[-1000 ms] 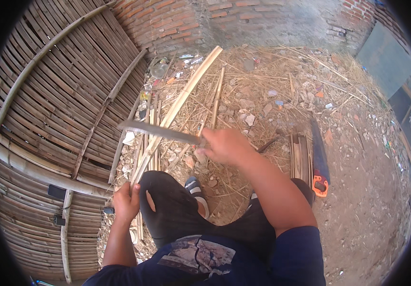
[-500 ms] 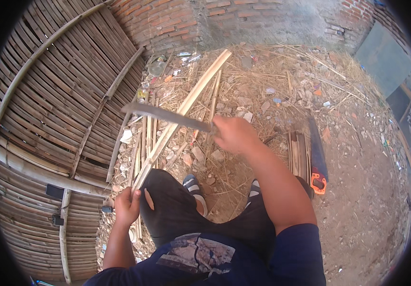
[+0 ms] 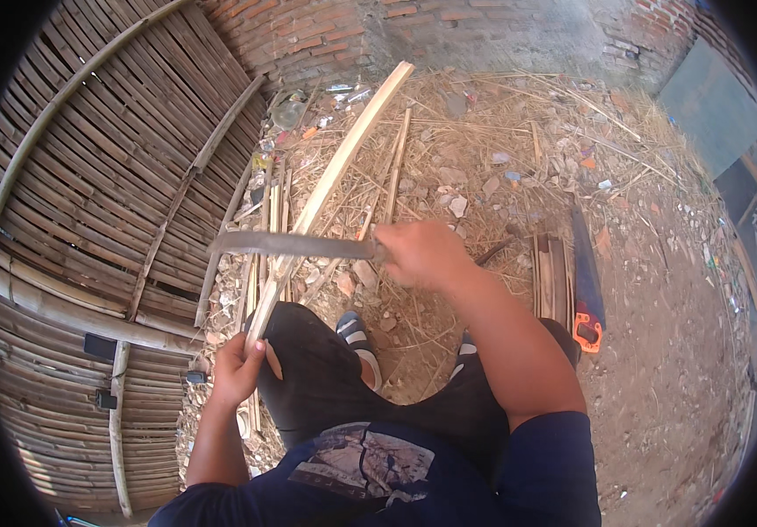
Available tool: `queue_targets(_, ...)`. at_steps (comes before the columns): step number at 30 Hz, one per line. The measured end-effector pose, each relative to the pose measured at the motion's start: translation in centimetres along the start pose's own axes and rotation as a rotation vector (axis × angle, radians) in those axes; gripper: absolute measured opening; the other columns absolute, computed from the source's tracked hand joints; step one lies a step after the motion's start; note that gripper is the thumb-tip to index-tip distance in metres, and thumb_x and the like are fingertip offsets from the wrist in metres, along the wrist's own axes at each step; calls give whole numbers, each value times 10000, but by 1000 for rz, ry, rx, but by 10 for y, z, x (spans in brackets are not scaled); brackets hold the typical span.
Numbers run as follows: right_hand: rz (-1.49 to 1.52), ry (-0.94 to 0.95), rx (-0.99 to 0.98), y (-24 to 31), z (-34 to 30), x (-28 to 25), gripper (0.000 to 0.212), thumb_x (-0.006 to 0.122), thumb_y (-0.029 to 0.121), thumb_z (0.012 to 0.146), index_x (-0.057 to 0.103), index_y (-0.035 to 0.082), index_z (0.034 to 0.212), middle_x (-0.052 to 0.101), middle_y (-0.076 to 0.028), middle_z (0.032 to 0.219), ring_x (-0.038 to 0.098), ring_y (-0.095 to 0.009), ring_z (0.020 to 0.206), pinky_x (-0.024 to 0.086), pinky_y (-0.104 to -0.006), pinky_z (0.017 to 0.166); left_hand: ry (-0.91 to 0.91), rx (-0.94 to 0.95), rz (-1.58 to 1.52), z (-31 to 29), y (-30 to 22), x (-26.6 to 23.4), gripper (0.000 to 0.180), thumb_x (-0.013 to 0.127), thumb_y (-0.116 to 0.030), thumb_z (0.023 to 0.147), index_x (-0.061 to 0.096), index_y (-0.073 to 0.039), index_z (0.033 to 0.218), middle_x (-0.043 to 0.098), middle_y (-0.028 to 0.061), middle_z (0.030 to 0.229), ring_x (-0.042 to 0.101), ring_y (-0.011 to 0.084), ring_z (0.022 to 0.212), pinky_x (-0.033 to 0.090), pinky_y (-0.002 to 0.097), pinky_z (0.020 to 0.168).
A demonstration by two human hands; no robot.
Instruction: The person splits a piece of wood by holding a machete against it and striking the blade's back with a hammer, then shaves the surface of a wood strip using the machete.
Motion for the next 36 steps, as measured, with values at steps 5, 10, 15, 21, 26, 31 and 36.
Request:
queue_targets(5,-112,-6,-193,11,4,15,298,769,192,715,598,118,947,661,-79,776,694,-318,754,557,-444,647,-161,114,129,1,3,7,393,676,-354,1002,609,13,877,668,107,651,620,146,580,471,326,536)
queue_targets(10,-47,8,-75,1,7,9,369,805,184,674,591,128,969,657,-87,809,690,-321,799,548,-469,671,-254,141,262,18,2,2,431,681,-372,996,566,6,825,607,143,606,628,223,569,471,372,539)
queue_targets(15,-42,-67,-47,25,5,10,395,821,210,664,586,123,969,654,-84,798,690,-326,787,550,-454,653,-286,88,124,21,-18,16,423,679,-380,997,563,-8,834,600,135,583,614,261,528,455,385,510)
queue_targets(21,-57,-18,-12,15,9,5,305,794,220,754,602,112,965,679,-94,828,702,-332,792,552,-459,661,-114,111,218,18,-7,25,387,668,-365,1001,598,-7,870,578,159,577,607,322,518,444,423,500)
queue_targets(26,84,-140,333,-30,7,-3,298,801,210,754,591,114,942,669,-104,799,696,-337,763,544,-451,650,-124,38,197,15,-6,26,420,658,-401,1000,615,-2,875,592,177,602,601,348,530,456,425,518)
queue_targets(31,-42,19,-38,26,7,10,276,779,214,764,610,110,957,673,-123,783,696,-361,785,549,-477,676,-92,114,246,16,-19,32,421,649,-404,1002,612,2,897,598,189,610,616,382,554,466,441,525)
queue_targets(36,25,136,2,3,7,3,335,798,213,713,607,137,977,686,-74,833,695,-347,783,546,-486,661,-155,170,324,17,-20,31,391,662,-375,994,586,-8,881,601,206,622,627,431,596,471,476,544)
Point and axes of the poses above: each hand's wrist, its own z-axis towards the middle knuckle, its own x-axis out of the palm, y = z × x, the point moved 1 cm from there along z, towards the middle knuckle
